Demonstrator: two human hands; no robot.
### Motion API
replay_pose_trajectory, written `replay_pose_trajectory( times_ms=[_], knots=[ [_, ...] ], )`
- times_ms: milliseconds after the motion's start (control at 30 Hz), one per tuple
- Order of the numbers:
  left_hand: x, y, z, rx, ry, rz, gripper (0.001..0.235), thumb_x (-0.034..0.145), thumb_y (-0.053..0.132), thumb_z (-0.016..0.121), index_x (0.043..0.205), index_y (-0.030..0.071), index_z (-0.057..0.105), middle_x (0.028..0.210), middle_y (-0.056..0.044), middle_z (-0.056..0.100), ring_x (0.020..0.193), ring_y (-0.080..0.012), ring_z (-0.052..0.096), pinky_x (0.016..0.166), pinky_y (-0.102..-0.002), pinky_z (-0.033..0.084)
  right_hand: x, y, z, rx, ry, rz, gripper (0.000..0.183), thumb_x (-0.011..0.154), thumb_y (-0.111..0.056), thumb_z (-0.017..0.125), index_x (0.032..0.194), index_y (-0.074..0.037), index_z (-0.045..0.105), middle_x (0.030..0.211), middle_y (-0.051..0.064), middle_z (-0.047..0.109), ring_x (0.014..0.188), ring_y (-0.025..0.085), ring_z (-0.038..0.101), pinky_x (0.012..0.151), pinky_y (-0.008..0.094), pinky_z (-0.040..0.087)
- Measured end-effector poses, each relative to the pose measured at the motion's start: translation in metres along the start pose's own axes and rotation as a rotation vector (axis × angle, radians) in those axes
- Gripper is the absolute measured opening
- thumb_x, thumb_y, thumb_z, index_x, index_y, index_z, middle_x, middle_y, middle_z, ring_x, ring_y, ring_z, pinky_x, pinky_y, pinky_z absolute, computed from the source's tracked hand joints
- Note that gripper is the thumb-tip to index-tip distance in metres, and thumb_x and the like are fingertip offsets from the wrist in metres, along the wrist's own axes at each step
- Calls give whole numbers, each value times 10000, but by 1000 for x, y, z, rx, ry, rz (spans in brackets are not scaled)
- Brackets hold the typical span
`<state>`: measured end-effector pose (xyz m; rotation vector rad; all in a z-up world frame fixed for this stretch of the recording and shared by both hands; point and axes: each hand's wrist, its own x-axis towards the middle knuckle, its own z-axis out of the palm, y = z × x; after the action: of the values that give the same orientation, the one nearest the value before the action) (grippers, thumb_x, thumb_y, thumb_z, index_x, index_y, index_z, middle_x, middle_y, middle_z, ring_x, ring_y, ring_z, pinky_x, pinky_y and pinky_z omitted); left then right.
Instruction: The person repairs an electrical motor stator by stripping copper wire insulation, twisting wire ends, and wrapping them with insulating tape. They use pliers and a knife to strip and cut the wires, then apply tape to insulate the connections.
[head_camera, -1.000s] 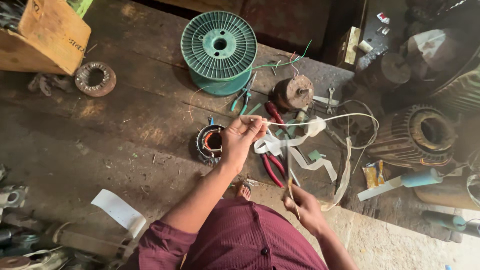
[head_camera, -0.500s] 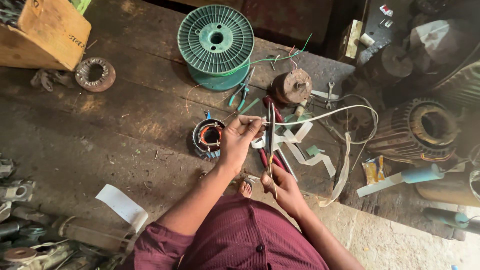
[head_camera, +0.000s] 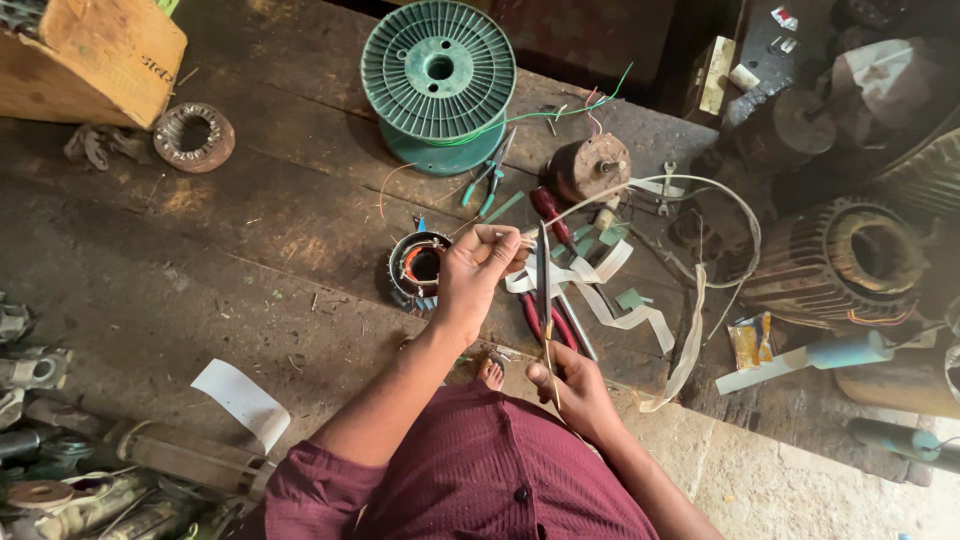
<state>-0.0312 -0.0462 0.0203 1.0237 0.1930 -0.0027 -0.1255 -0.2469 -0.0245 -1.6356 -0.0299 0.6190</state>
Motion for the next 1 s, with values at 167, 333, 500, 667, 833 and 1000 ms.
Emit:
replay_pose_trajectory(
  times_ms=[167,333,500,667,833,1000],
  knots=[
    [-4,13,-3,74,-133,26,121,1035,139,627,1077,27,645,1080,-56,757,950,-97,702,885,-260,581,-10,-5,-11,23,-51,-60,447,924,-496,690,915,-55,619,766,-29,578,711,72,553,625,248,459],
    [-24,47,-7,736,-255,217,260,1075,131,561,1274,46,704,919,-99,664,820,-130,639,774,-257,541,-14,-24,-23,-176,-28,-47,507,869,-551,700,932,-51,636,757,-13,588,705,101,541,613,279,455],
    [-36,73,-1,841,-248,220,216,982,211,680,1098,37,733,874,-59,733,744,-116,694,685,-270,548,-14,-43,-31,-473,-7,-125,552,811,-570,739,871,-33,626,715,31,563,672,142,522,575,331,429],
    [-37,80,-2,927,-287,318,207,968,215,722,1029,21,757,886,-80,742,748,-139,701,667,-288,541,-11,-53,-37,-620,-34,-148,538,769,-521,811,760,-39,572,618,11,464,572,143,415,504,350,346],
    [-36,76,-10,907,-266,246,173,938,173,720,1010,21,763,906,-70,757,717,-125,699,627,-281,539,-11,-45,-48,-527,-52,-160,481,775,-454,833,707,-71,550,555,-34,409,514,98,373,444,323,308],
    [-34,63,-21,791,-242,72,185,981,201,692,1014,22,730,864,-36,768,735,-74,702,665,-240,564,-9,-14,-60,-594,-64,-108,383,798,-398,823,698,-77,641,548,18,521,482,109,435,422,336,339]
  ],
)
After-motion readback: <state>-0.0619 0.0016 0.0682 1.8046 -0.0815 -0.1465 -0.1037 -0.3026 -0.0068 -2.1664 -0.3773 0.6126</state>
